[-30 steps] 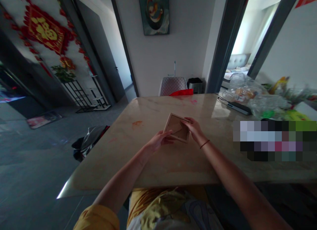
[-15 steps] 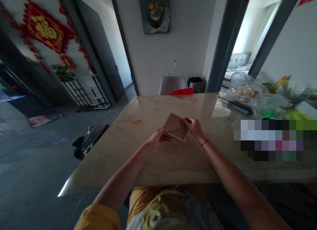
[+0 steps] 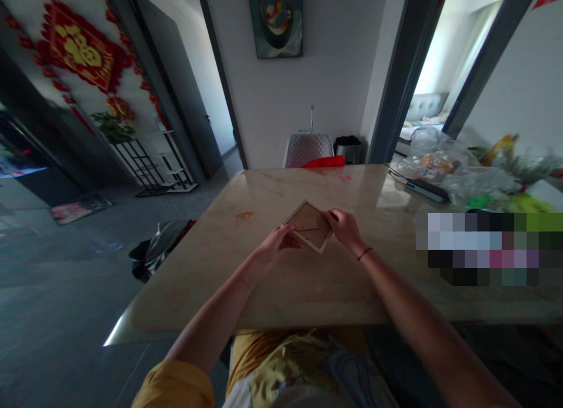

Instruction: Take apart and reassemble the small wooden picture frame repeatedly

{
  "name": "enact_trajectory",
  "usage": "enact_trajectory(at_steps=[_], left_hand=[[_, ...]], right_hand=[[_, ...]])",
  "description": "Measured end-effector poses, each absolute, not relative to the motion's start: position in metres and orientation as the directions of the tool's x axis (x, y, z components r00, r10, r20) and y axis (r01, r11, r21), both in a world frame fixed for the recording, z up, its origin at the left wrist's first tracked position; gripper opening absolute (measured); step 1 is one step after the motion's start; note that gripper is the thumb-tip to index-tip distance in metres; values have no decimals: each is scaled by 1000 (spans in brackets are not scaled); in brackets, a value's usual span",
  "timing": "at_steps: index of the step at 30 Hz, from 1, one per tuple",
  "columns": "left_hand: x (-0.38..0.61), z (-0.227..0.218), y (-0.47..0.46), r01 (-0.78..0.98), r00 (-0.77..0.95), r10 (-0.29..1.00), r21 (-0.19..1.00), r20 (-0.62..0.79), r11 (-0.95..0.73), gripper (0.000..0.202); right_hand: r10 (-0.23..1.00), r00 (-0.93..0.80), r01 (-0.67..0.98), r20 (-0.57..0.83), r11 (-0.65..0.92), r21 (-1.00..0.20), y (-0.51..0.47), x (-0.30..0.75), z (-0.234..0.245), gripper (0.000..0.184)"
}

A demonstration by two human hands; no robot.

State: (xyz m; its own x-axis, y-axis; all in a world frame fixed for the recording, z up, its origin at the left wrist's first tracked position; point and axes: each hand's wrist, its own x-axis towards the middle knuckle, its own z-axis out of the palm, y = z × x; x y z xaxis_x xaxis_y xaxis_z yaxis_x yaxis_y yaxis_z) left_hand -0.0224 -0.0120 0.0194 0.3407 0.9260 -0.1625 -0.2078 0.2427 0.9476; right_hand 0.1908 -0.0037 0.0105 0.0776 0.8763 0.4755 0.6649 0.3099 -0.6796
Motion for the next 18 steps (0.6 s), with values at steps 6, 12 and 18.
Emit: enact_trajectory(at_steps=[6,12,18], left_hand=[[-27,16,-8,-224,341,930,950,-135,220,22],[-23,17,-9,-256,394,907,930,-148,263,20],[-23,19,-9,-285,408,899,914,-156,288,39]], right_hand=[[887,124,552,444,310,-774,2,192,7,41],[900,164,401,405,314,-861,9,191,1,36],[926,175,411,336,241,-879,6,186,2,34]])
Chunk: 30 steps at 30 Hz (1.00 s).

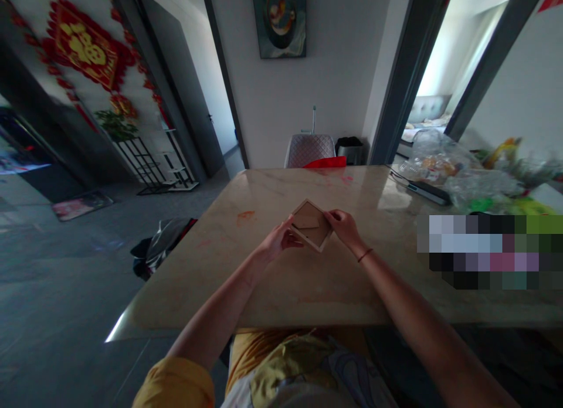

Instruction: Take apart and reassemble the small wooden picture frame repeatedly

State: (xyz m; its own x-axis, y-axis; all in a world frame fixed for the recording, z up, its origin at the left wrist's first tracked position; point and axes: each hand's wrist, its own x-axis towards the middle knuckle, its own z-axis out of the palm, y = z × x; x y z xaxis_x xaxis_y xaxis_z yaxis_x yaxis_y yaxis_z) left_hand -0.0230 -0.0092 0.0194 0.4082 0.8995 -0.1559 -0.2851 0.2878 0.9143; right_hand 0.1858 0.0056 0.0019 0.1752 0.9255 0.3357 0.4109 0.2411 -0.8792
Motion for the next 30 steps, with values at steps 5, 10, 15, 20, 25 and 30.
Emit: enact_trajectory(at_steps=[5,10,15,20,25,30], left_hand=[[-24,17,-6,-249,368,912,926,-181,284,55],[-23,14,-6,-264,341,924,926,-172,269,50],[-19,9,-6,-285,236,947,916,-220,284,45],[-18,8,-5,-274,224,931,899,-287,343,51],[-20,11,-5,-227,203,926,905,-317,360,58],[-20,12,-4,-216,229,923,908,-309,357,55]], right_hand=[[874,70,377,481,423,-824,-5,176,6,39],[828,-127,457,546,538,-708,-10,171,4,45],[821,-193,527,538,549,-649,-8,171,4,33],[801,-234,493,551,587,-643,-11,168,5,29],[795,-192,406,576,598,-691,-8,165,1,28],[831,-40,201,555,551,-810,2,167,0,37]])
